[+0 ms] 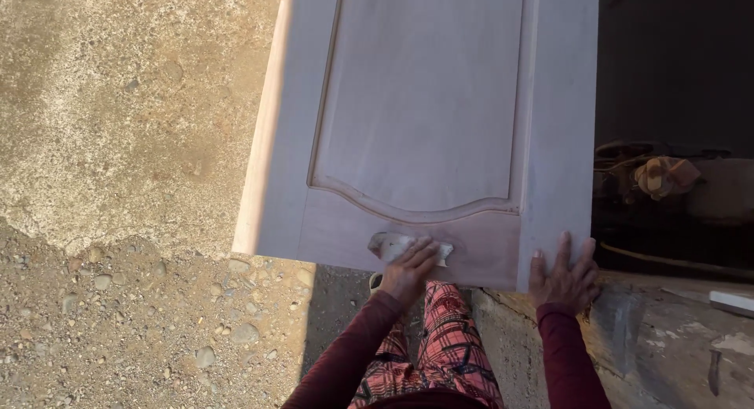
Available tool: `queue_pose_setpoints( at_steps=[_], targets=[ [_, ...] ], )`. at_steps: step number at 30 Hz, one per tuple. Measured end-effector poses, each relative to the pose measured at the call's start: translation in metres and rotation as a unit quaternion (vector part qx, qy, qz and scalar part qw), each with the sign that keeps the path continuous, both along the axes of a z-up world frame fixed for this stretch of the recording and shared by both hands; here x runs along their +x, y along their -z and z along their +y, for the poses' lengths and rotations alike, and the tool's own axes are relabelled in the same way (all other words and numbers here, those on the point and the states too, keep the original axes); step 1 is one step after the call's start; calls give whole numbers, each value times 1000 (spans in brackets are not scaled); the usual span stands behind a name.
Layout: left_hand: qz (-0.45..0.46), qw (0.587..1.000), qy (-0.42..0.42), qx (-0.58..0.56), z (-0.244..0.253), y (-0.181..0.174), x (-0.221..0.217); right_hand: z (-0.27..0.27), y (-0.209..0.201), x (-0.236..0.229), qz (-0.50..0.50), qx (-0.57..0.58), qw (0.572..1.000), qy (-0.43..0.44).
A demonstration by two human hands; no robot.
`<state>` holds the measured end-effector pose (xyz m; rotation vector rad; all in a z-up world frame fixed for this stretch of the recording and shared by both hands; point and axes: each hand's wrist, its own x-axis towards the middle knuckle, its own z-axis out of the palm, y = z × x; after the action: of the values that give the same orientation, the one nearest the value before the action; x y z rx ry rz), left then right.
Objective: Sanding the surface and detailed grooves of a wooden door panel using sandpaper.
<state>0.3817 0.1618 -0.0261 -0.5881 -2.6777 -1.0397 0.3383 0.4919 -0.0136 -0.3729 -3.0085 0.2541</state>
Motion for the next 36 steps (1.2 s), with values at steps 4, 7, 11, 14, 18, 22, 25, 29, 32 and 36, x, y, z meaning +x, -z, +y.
queue_pose_setpoints(
  at_steps=[4, 7, 11, 14, 18, 22, 25, 29, 32, 36],
  targets=[
    [31, 982, -183, -40, -119, -7, -6, -5, -9, 3, 6, -9, 1000, -1],
    [8, 959, -283, -3, -157, -43, -16, -5, -6, 2, 8, -22, 1000, 6],
    [-76, 969, -236, 1, -177, -60, -31, 3, 11, 0, 28, -4, 1000, -11],
    [-81, 944, -317, -23, -181, -55, -42, 7, 17, 1, 22, -2, 1000, -8],
    [-15, 917, -331, -222, -159, -61, -54, 7, 9, -2, -2, -13, 1000, -1],
    [11, 911, -309, -272, -115, -33, -70, 16, -2, -19, 23, -2, 1000, -6],
    [54, 943, -256, -206, -60, -23, -89, 18, -1, -32, -11, -64, 997, 36],
    [76, 977, -139, -146, 51, -26, -106, 15, -14, -49, -32, -85, 993, 72],
    [106, 986, -76, -100, 105, -22, -117, 8, -23, -57, -46, -75, 991, 105],
    [116, 990, -19, -80, 84, 6, -119, 11, -9, -52, -28, -93, 988, 120]
  ],
)
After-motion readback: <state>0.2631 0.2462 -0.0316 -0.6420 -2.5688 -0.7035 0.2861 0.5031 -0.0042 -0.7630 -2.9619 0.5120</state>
